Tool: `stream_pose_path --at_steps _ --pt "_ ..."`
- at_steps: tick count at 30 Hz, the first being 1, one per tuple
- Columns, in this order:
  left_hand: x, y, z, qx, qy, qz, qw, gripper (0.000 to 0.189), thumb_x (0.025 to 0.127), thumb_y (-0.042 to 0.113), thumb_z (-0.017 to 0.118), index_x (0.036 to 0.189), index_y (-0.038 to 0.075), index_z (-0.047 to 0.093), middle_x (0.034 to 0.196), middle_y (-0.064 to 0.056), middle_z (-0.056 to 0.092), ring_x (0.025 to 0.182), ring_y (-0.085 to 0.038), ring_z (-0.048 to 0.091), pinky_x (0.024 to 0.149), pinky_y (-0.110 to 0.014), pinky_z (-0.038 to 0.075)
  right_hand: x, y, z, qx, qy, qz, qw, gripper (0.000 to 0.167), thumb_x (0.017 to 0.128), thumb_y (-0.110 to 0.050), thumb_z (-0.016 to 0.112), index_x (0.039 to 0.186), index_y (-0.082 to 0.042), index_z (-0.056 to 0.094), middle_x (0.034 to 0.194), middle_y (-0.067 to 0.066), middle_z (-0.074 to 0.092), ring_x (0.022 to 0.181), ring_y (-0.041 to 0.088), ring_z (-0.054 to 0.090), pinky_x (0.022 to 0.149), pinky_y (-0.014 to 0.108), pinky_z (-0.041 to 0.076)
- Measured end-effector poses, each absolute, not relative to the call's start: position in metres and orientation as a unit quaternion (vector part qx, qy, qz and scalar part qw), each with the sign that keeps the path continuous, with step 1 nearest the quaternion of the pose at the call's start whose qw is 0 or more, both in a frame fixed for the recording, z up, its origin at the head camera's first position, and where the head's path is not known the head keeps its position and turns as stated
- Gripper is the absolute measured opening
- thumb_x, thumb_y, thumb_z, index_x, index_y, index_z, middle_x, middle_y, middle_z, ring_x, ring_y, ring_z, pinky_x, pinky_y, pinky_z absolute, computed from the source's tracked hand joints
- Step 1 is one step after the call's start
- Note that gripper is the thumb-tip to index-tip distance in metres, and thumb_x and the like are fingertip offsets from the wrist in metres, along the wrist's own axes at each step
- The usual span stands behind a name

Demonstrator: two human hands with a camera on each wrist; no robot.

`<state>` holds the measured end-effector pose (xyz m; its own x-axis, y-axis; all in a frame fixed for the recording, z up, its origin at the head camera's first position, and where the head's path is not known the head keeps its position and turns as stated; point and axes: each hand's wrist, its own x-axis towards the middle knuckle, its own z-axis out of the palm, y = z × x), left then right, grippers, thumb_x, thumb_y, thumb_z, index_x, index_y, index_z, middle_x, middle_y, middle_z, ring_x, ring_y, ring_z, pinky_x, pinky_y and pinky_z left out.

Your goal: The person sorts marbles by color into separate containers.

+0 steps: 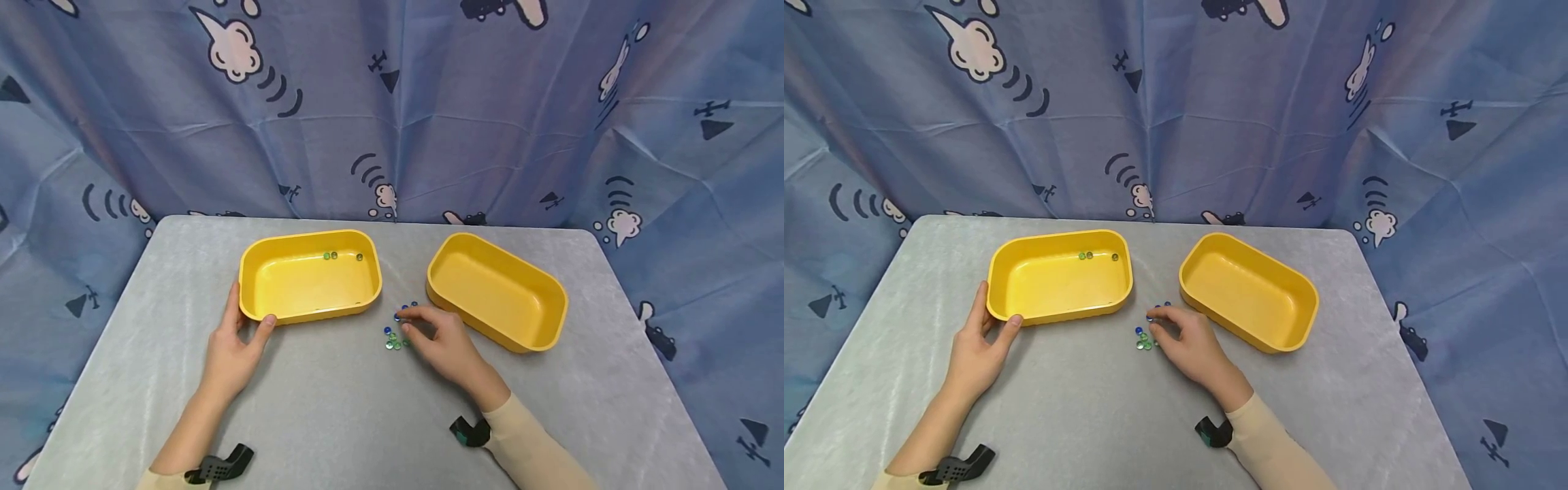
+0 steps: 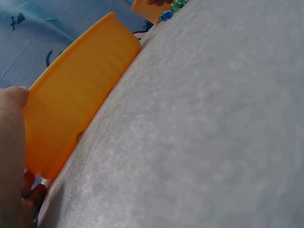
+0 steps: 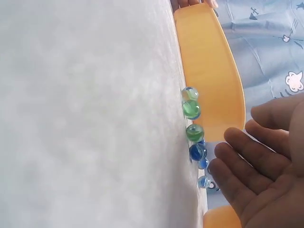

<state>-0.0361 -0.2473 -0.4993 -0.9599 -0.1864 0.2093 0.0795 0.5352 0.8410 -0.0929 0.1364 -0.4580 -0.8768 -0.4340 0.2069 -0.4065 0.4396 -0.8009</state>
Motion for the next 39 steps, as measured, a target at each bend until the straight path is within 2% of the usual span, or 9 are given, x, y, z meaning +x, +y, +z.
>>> stream_pose_path --at_steps 6,11,21,29,39 --pt "-0.036 -0.247 -0.497 0.033 -0.863 -0.486 0.131 0.094 0.106 0.026 0.076 0.177 0.01 0.016 0.166 -0.029 0.042 0.147 -0.048 0.051 0.119 -0.055 0.04 -0.09 0.144 -0.465 -0.265 0.857 -0.442 0.014 0.025 0.1 -0.006 0.08 0.125 -0.006 0.079 0.125 0.003 0.079 0.12 0.02 0.073 0.103 0.046 0.058" --pt "-0.035 -0.247 -0.497 0.032 -0.861 -0.491 0.129 0.095 0.106 0.026 0.075 0.177 0.013 0.014 0.168 -0.029 0.041 0.148 -0.049 0.05 0.118 -0.059 0.039 -0.09 0.145 -0.469 -0.27 0.863 -0.425 0.033 0.024 0.099 -0.008 0.081 0.124 -0.01 0.081 0.13 -0.002 0.076 0.127 0.016 0.069 0.11 0.043 0.055" --pt "-0.035 -0.247 -0.497 0.033 -0.863 -0.487 0.131 0.094 0.106 0.025 0.075 0.177 0.014 0.014 0.168 -0.028 0.041 0.147 -0.049 0.051 0.117 -0.059 0.04 -0.095 0.149 -0.479 -0.303 0.873 -0.38 0.036 0.024 0.097 -0.011 0.085 0.121 -0.013 0.081 0.135 -0.003 0.073 0.133 0.018 0.065 0.115 0.046 0.05" --pt "-0.036 -0.247 -0.498 0.032 -0.863 -0.487 0.132 0.095 0.106 0.025 0.076 0.177 0.015 0.015 0.169 -0.027 0.04 0.147 -0.048 0.051 0.118 -0.055 0.04 -0.096 0.15 -0.479 -0.308 0.877 -0.367 0.045 0.021 0.097 -0.01 0.085 0.117 -0.013 0.082 0.134 -0.004 0.072 0.133 0.018 0.064 0.116 0.046 0.049" --pt "-0.035 -0.247 -0.496 0.032 -0.862 -0.49 0.127 0.095 0.106 0.026 0.076 0.177 0.012 0.015 0.168 -0.027 0.041 0.148 -0.048 0.05 0.119 -0.057 0.039 -0.096 0.15 -0.481 -0.294 0.876 -0.38 0.048 0.017 0.097 -0.009 0.084 0.113 -0.013 0.083 0.133 -0.006 0.073 0.133 0.017 0.064 0.117 0.045 0.049"
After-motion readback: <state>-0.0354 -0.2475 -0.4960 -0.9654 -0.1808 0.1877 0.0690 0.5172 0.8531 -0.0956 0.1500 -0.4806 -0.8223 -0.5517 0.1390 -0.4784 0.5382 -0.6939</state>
